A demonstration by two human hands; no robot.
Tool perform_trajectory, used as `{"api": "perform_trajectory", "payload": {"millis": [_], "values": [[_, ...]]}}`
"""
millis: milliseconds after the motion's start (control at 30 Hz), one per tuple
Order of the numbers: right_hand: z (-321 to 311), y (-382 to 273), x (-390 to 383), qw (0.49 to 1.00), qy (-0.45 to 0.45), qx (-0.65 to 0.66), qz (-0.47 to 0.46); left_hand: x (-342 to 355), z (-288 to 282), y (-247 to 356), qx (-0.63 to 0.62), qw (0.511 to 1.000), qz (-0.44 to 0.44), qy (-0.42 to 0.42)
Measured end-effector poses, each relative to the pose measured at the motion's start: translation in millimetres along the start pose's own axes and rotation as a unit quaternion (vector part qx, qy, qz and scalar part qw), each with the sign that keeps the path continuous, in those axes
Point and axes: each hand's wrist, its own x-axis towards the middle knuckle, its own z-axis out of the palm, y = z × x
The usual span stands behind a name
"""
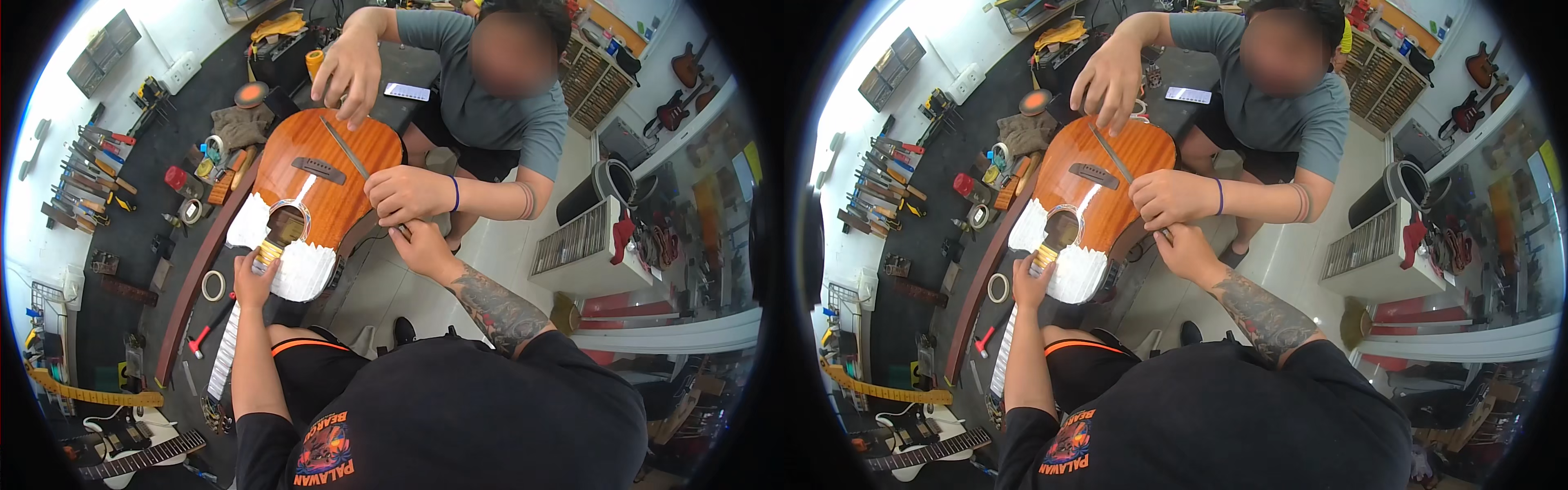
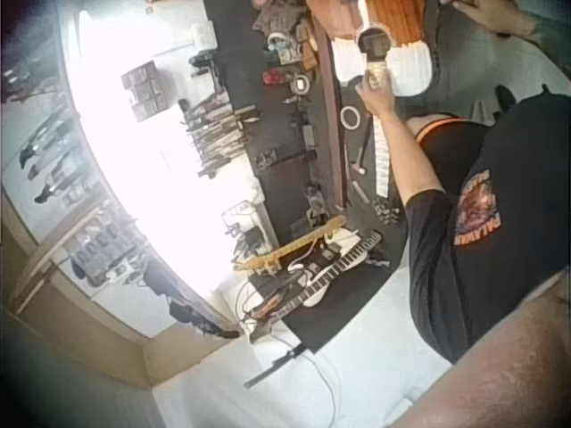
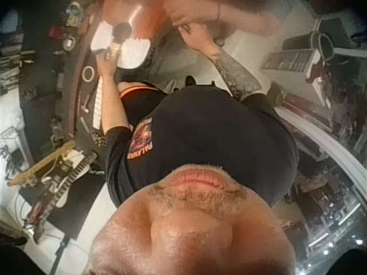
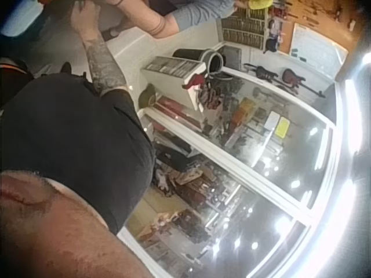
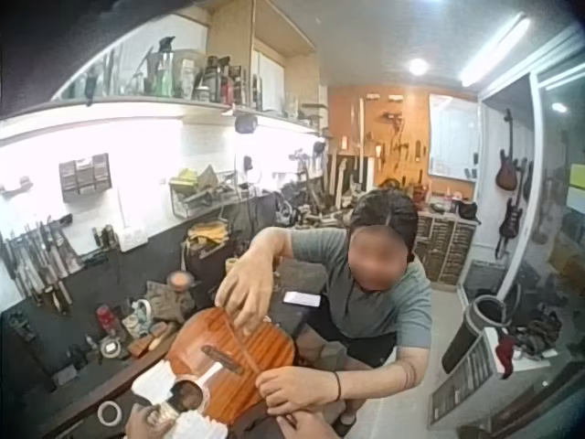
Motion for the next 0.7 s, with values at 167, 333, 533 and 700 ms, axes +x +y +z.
{"api": "perform_trajectory", "payload": {"millis": [167,333,533,700], "values": [[-0.8,-2.0,5.5,1.000,-0.001,0.004,0.002,1.9,-0.3,2.9,-0.010,1.000,-0.001,0.006],[3.2,4.3,4.7,1.000,0.004,0.002,-0.011,-0.2,-2.8,8.1,-0.023,1.000,0.004,0.014],[3.2,5.2,2.5,1.000,-0.012,0.005,-0.007,-1.1,-4.7,10.4,-0.021,1.000,-0.001,0.012],[5.0,7.9,-0.8,1.000,-0.008,0.011,0.005,0.2,-3.7,3.2,-0.010,1.000,-0.005,0.003]]}}
